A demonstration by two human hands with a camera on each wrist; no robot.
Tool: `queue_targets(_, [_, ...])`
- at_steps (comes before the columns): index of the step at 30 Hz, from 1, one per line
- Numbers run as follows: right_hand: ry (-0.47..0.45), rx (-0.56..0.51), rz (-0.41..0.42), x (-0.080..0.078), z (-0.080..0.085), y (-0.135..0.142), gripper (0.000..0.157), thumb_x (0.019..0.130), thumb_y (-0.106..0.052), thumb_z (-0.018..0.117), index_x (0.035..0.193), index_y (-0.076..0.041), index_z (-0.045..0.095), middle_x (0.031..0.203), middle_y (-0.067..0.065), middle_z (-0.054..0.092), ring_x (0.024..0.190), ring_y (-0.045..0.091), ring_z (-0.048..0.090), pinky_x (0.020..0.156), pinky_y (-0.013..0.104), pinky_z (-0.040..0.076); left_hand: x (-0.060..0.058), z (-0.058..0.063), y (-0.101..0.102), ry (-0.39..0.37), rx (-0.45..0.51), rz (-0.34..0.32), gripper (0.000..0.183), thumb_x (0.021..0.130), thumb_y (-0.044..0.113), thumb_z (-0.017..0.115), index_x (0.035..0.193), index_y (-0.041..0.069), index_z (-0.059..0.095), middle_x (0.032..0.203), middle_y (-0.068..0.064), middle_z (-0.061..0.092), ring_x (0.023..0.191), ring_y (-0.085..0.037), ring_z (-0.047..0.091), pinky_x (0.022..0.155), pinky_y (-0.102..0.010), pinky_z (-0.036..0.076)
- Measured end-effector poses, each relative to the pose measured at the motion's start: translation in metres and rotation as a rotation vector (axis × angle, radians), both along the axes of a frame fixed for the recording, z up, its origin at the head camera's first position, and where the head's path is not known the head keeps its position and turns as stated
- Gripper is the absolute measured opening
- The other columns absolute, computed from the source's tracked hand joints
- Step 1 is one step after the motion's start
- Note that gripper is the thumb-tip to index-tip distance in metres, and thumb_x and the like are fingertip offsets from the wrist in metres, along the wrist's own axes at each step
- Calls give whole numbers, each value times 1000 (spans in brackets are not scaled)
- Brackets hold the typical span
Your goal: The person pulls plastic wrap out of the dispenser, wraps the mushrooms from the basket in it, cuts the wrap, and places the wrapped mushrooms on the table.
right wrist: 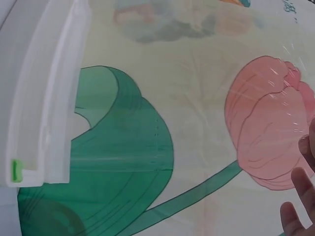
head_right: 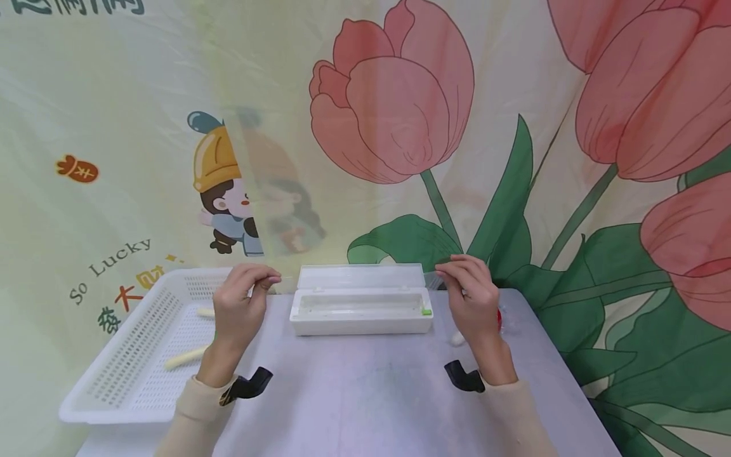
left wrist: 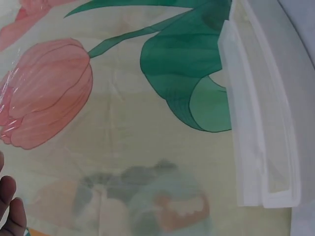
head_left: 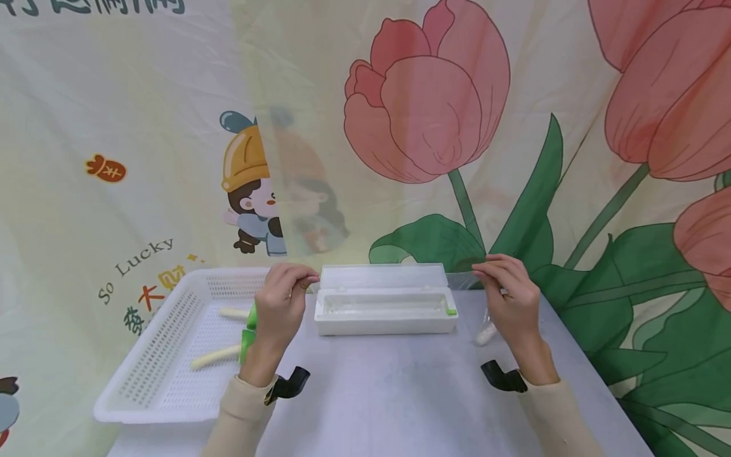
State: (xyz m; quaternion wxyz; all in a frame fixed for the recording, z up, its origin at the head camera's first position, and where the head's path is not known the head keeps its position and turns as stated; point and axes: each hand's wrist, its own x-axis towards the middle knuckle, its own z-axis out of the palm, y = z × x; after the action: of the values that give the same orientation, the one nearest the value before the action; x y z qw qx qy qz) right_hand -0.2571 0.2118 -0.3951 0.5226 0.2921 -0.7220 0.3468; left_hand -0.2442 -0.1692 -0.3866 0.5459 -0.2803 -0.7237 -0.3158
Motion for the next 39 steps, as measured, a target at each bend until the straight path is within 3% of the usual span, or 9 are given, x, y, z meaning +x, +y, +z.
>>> queue_targets(4, [-9,20,12,8,1,3,6,88,4,76,92,7,78,87,21,74,99,40,66,98,10,47,10,2,-6,-11,-47,-42,7,85,6,79,85,2,74,82,-8,71,77,-23,66,69,-28,55])
queue_targets(10, [-5,126,70,30,-17,13,37,103,-25,64,86,6,76,84,16,74,94,36,66,99,9,46,34,-13,-22,-68,-145,-217,26,98,27,68,86,6,75,85,-3,71,77,-18,66,70,-19,53])
queue_targets(12, [-13,153,93,41,-26,16,39,104,-27,62,85,3,76,83,13,74,96,31,67,99,10,46,45,-20,-26,-126,-172,-285,12,94,18,74,88,8,76,87,-1,71,78,-15,66,71,-15,52])
queue_targets(14, [-34,169,125,51,-38,18,38,105,-28,61,85,1,76,84,12,73,100,23,67,99,10,47,54,-29,-30,-172,-186,-357,3,90,11,77,89,9,75,87,-1,71,78,-13,67,72,-14,53])
queue_targets(21, [-212,180,221,83,-87,24,19,101,-25,66,93,-12,76,90,4,74,107,14,63,99,11,47,76,-80,-37,-347,-190,-583,24,78,-6,81,94,12,74,86,-1,72,75,-10,68,70,-14,54])
queue_targets(23, [-283,196,218,92,-103,24,5,98,-16,71,97,-19,75,93,-2,74,107,12,63,98,10,48,81,-96,-38,-406,-208,-594,29,76,-7,82,94,15,74,87,2,73,76,-8,69,71,-13,54])
queue_targets(29, [-553,234,247,120,-151,22,51,69,18,82,96,-24,73,95,-13,70,92,6,66,83,10,53,95,-142,-36,-587,-314,-680,14,85,2,79,92,14,75,85,4,73,77,-2,68,71,-9,52])
queue_targets(33, [-762,258,339,131,-178,22,35,79,11,79,94,-21,73,93,-14,68,81,0,63,69,14,54,101,-165,-36,-637,-399,-674,14,83,1,81,87,14,76,82,6,70,76,5,63,70,-5,49])
queue_targets(39, [-745,308,369,131,-200,28,29,81,9,77,90,-18,73,91,-13,65,76,-3,59,62,13,50,106,-184,-36,-800,-491,-527,8,85,10,81,83,17,78,83,12,69,77,10,59,68,-6,47])
